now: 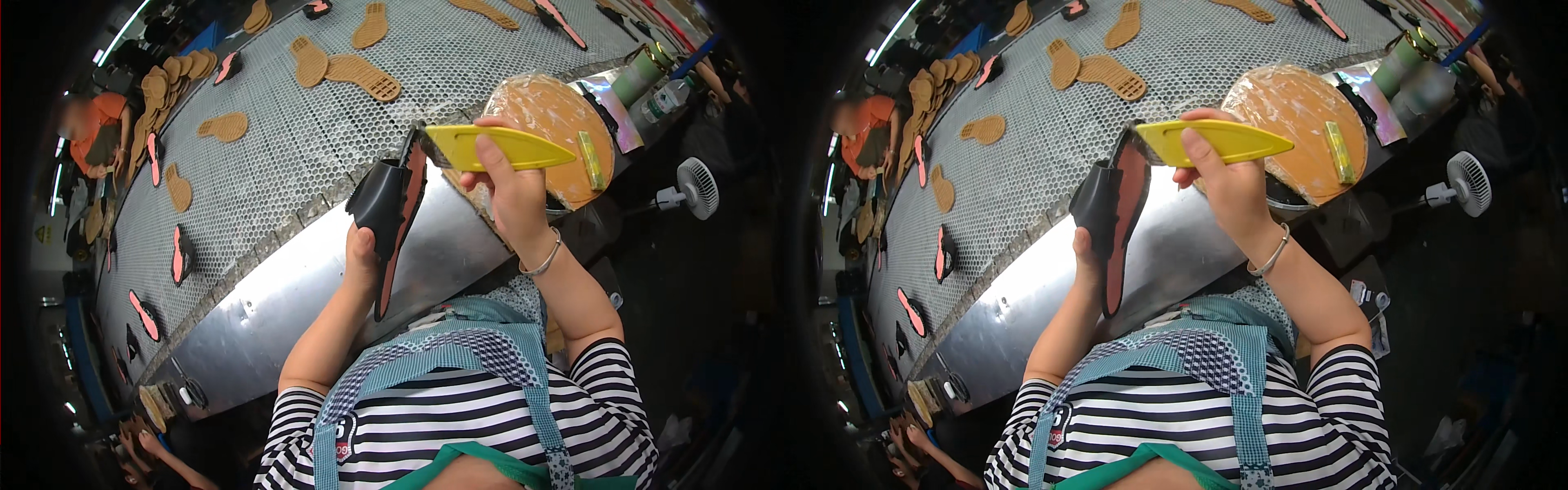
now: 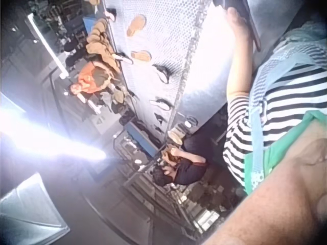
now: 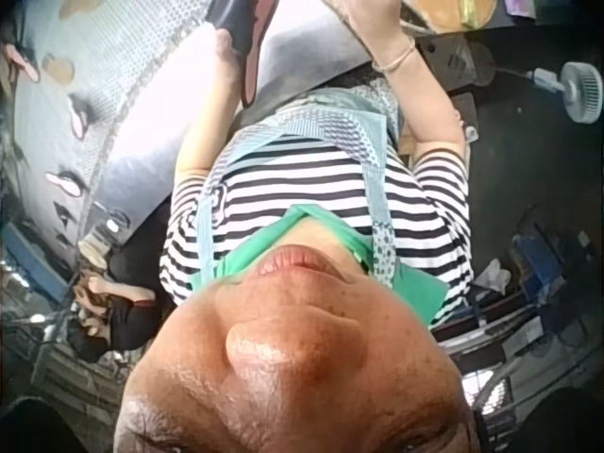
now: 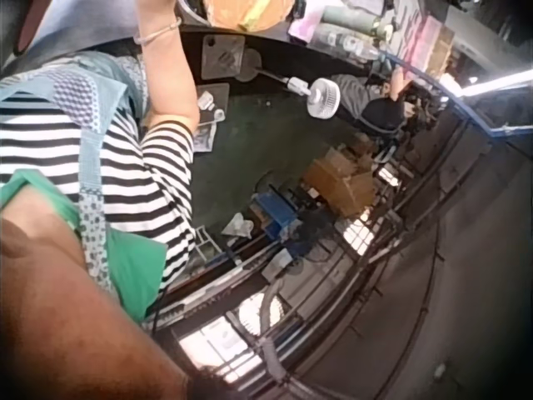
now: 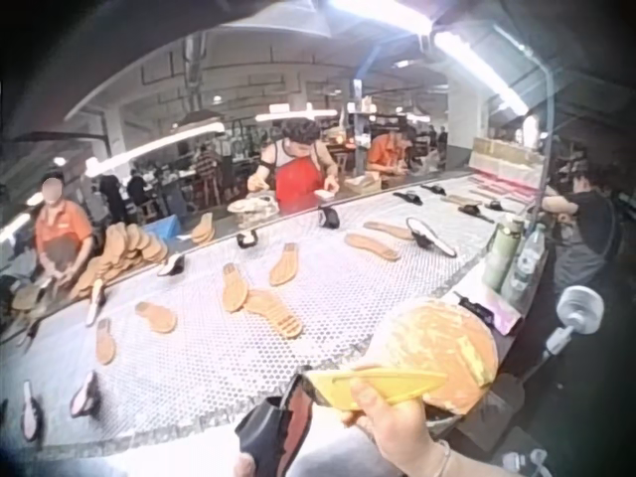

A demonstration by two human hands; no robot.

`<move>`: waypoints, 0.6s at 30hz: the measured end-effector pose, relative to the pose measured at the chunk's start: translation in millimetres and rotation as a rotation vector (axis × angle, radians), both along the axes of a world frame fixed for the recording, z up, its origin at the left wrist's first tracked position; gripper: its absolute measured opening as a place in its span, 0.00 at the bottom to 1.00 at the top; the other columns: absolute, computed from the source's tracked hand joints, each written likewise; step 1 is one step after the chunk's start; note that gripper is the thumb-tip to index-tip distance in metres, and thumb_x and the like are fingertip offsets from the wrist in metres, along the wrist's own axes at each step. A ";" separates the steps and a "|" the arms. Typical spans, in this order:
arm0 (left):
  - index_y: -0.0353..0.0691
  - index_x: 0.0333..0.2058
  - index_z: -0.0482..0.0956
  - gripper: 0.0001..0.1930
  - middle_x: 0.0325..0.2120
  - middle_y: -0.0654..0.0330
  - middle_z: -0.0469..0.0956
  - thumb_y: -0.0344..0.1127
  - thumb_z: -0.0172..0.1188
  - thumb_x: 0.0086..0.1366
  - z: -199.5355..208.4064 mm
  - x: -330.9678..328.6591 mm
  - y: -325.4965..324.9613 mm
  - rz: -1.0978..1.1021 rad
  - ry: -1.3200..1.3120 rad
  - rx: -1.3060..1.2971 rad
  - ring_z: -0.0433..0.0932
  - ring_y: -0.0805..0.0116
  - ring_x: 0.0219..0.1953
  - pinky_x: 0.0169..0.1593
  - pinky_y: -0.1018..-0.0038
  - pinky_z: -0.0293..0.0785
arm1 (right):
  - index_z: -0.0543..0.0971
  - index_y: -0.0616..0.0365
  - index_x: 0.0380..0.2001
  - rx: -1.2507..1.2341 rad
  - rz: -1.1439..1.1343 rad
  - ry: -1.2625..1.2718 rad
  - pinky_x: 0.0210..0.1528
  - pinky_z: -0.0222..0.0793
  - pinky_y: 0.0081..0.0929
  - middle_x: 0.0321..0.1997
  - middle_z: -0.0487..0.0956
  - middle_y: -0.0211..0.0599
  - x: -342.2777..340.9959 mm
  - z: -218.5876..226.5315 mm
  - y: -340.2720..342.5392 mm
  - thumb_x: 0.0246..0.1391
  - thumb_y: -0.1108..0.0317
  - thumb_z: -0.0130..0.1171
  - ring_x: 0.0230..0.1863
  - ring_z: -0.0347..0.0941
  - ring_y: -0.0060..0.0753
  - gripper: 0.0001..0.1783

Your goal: The person picks up sandals from a conveyor belt, applies adhesive to their edges using a handheld tool, and places the sandals back onto the conveyor belt.

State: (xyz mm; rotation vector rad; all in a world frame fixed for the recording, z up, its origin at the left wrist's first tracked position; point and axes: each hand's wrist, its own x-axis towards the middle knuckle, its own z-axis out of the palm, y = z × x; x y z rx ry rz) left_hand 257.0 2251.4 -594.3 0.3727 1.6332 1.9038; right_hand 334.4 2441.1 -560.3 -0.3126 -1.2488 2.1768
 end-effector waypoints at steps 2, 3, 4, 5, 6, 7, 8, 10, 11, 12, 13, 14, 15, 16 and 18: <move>0.32 0.51 0.68 0.51 0.42 0.59 0.73 0.76 0.55 0.42 -7.6 -1.0 0.7 -0.004 -0.009 0.006 0.72 0.71 0.43 0.47 0.75 0.67 | 0.71 0.59 0.46 0.090 0.021 -0.005 0.26 0.71 0.16 0.35 0.76 0.35 7.5 -0.5 -0.3 0.60 0.68 0.53 0.24 0.73 0.22 0.13; 0.32 0.50 0.69 0.51 0.41 0.59 0.73 0.76 0.55 0.42 -12.7 -1.7 0.3 -0.006 -0.017 0.011 0.72 0.71 0.42 0.46 0.75 0.68 | 0.71 0.59 0.46 0.170 0.053 0.005 0.26 0.71 0.16 0.35 0.76 0.35 10.8 -0.3 -0.9 0.60 0.68 0.53 0.24 0.73 0.22 0.12; 0.32 0.50 0.69 0.51 0.41 0.59 0.73 0.76 0.55 0.42 -17.3 -2.9 -1.0 -0.004 -0.016 0.010 0.72 0.71 0.42 0.46 0.75 0.68 | 0.71 0.60 0.45 0.250 0.086 0.016 0.27 0.71 0.17 0.35 0.76 0.36 13.7 -0.3 -1.4 0.60 0.69 0.52 0.25 0.73 0.22 0.12; 0.31 0.50 0.69 0.51 0.41 0.59 0.73 0.76 0.55 0.42 -20.5 -6.5 1.2 -0.021 0.018 0.026 0.73 0.71 0.42 0.46 0.75 0.68 | 0.71 0.60 0.45 0.253 0.084 0.017 0.27 0.71 0.17 0.35 0.76 0.36 15.0 -2.6 0.5 0.60 0.69 0.52 0.25 0.73 0.22 0.12; 0.31 0.49 0.69 0.51 0.40 0.59 0.73 0.76 0.54 0.42 -22.7 -9.8 3.2 -0.037 0.054 0.042 0.73 0.71 0.41 0.45 0.75 0.68 | 0.73 0.60 0.44 0.224 0.116 0.042 0.28 0.71 0.16 0.35 0.76 0.34 15.8 -6.1 2.1 0.58 0.70 0.54 0.25 0.72 0.20 0.11; 0.31 0.49 0.69 0.51 0.40 0.59 0.73 0.76 0.54 0.42 -23.8 -12.2 4.8 -0.038 0.058 0.045 0.73 0.71 0.41 0.45 0.75 0.68 | 0.74 0.59 0.43 0.194 0.148 0.067 0.28 0.71 0.15 0.36 0.76 0.32 15.4 -8.2 4.7 0.57 0.70 0.56 0.25 0.72 0.18 0.10; 0.31 0.49 0.69 0.51 0.40 0.59 0.73 0.76 0.54 0.42 -21.4 -9.9 4.7 -0.034 0.068 0.026 0.73 0.71 0.41 0.45 0.75 0.68 | 0.74 0.59 0.43 0.225 0.133 0.053 0.28 0.71 0.15 0.36 0.77 0.33 17.3 -7.4 7.3 0.58 0.70 0.55 0.25 0.72 0.18 0.10; 0.31 0.49 0.69 0.51 0.40 0.59 0.73 0.76 0.54 0.42 -20.2 -7.6 3.2 -0.033 0.078 0.003 0.72 0.71 0.41 0.44 0.76 0.67 | 0.74 0.59 0.43 0.154 0.130 0.052 0.28 0.71 0.15 0.35 0.77 0.33 18.7 -4.8 10.2 0.58 0.70 0.55 0.25 0.72 0.18 0.10; 0.31 0.49 0.69 0.51 0.40 0.59 0.73 0.76 0.55 0.42 -20.5 -9.0 3.6 -0.064 0.091 -0.004 0.72 0.72 0.41 0.44 0.76 0.67 | 0.74 0.59 0.43 0.090 0.128 0.056 0.27 0.71 0.14 0.34 0.77 0.33 18.1 -2.6 12.9 0.58 0.70 0.55 0.25 0.72 0.18 0.10; 0.31 0.50 0.69 0.51 0.40 0.59 0.73 0.76 0.55 0.41 -20.2 -9.7 4.7 -0.094 0.104 -0.012 0.72 0.72 0.41 0.44 0.76 0.67 | 0.74 0.59 0.43 0.061 0.076 0.034 0.26 0.70 0.14 0.32 0.77 0.32 16.0 1.1 13.4 0.58 0.68 0.55 0.24 0.72 0.17 0.11; 0.31 0.50 0.69 0.51 0.40 0.59 0.73 0.76 0.55 0.41 -19.1 -9.3 5.9 -0.098 0.106 -0.012 0.72 0.72 0.41 0.44 0.76 0.67 | 0.74 0.59 0.43 0.061 0.072 0.035 0.26 0.70 0.14 0.32 0.77 0.32 13.9 1.4 15.3 0.58 0.68 0.55 0.24 0.72 0.17 0.11; 0.31 0.50 0.69 0.51 0.40 0.59 0.73 0.75 0.56 0.41 -16.4 -7.1 7.0 -0.101 0.116 -0.004 0.72 0.72 0.41 0.44 0.76 0.67 | 0.73 0.59 0.44 0.040 0.023 -0.012 0.24 0.69 0.14 0.32 0.76 0.33 12.0 0.9 17.6 0.58 0.67 0.55 0.23 0.72 0.18 0.12; 0.30 0.50 0.68 0.52 0.41 0.59 0.73 0.75 0.56 0.41 -14.5 -5.1 7.7 -0.105 0.126 0.003 0.72 0.72 0.41 0.44 0.76 0.67 | 0.72 0.60 0.45 0.019 -0.025 -0.060 0.23 0.69 0.14 0.32 0.76 0.34 10.8 0.3 20.3 0.59 0.67 0.54 0.23 0.72 0.18 0.13; 0.30 0.50 0.68 0.52 0.41 0.59 0.73 0.75 0.56 0.41 -13.8 -4.0 7.1 -0.109 0.124 0.002 0.72 0.72 0.41 0.44 0.76 0.67 | 0.72 0.60 0.45 0.018 -0.029 -0.062 0.23 0.69 0.14 0.32 0.76 0.34 10.4 -1.9 23.4 0.59 0.67 0.54 0.23 0.72 0.18 0.13; 0.30 0.51 0.68 0.52 0.42 0.59 0.73 0.75 0.57 0.40 -12.4 -3.9 4.1 -0.148 0.111 -0.021 0.72 0.71 0.42 0.45 0.76 0.67 | 0.72 0.60 0.45 0.012 -0.047 -0.086 0.22 0.69 0.14 0.31 0.76 0.33 10.0 -8.2 28.7 0.58 0.66 0.55 0.21 0.71 0.18 0.13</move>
